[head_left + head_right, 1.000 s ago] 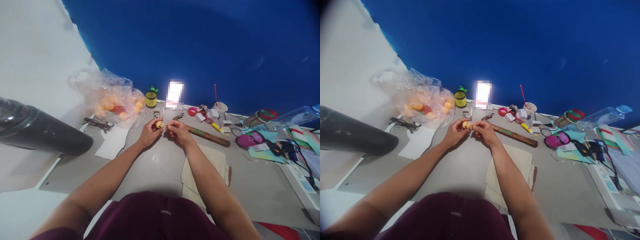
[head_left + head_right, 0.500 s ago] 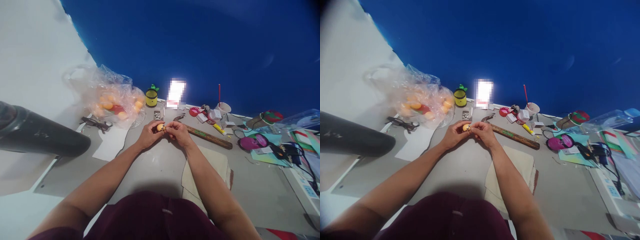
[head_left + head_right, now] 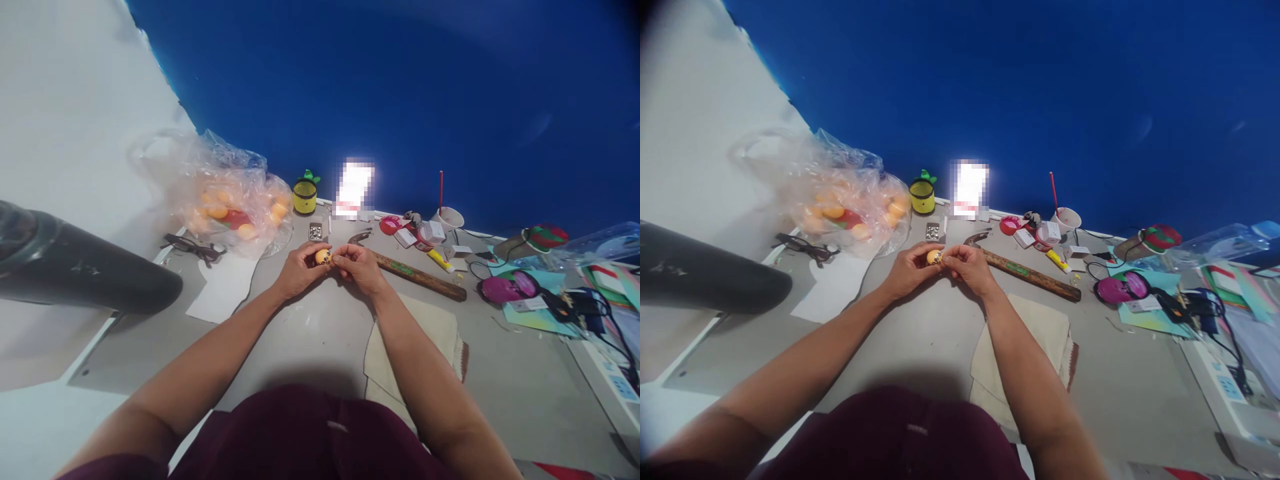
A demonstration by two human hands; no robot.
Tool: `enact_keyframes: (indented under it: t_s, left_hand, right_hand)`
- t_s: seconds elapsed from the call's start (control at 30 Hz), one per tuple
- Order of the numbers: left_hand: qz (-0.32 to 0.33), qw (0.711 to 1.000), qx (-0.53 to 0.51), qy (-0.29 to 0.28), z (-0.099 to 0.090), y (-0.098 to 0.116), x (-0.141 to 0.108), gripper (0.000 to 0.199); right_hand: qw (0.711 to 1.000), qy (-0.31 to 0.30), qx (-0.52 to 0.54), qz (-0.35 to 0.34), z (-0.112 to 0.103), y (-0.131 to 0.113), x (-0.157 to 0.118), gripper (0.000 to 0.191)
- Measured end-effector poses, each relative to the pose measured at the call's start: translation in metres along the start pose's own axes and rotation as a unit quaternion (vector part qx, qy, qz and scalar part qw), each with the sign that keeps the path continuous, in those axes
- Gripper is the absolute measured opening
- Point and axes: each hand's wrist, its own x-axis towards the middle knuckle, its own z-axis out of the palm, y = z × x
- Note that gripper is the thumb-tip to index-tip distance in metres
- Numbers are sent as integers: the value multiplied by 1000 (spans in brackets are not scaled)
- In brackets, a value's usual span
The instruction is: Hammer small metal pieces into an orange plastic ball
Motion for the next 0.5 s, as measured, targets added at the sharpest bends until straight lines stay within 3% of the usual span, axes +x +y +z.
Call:
enact_keyframes:
  t_s: [0.5]
  left_hand:
    - [7, 1000, 0, 8, -2, -3, 1, 40]
  right_hand:
    - [998, -3, -55, -8, 2, 0, -1, 33]
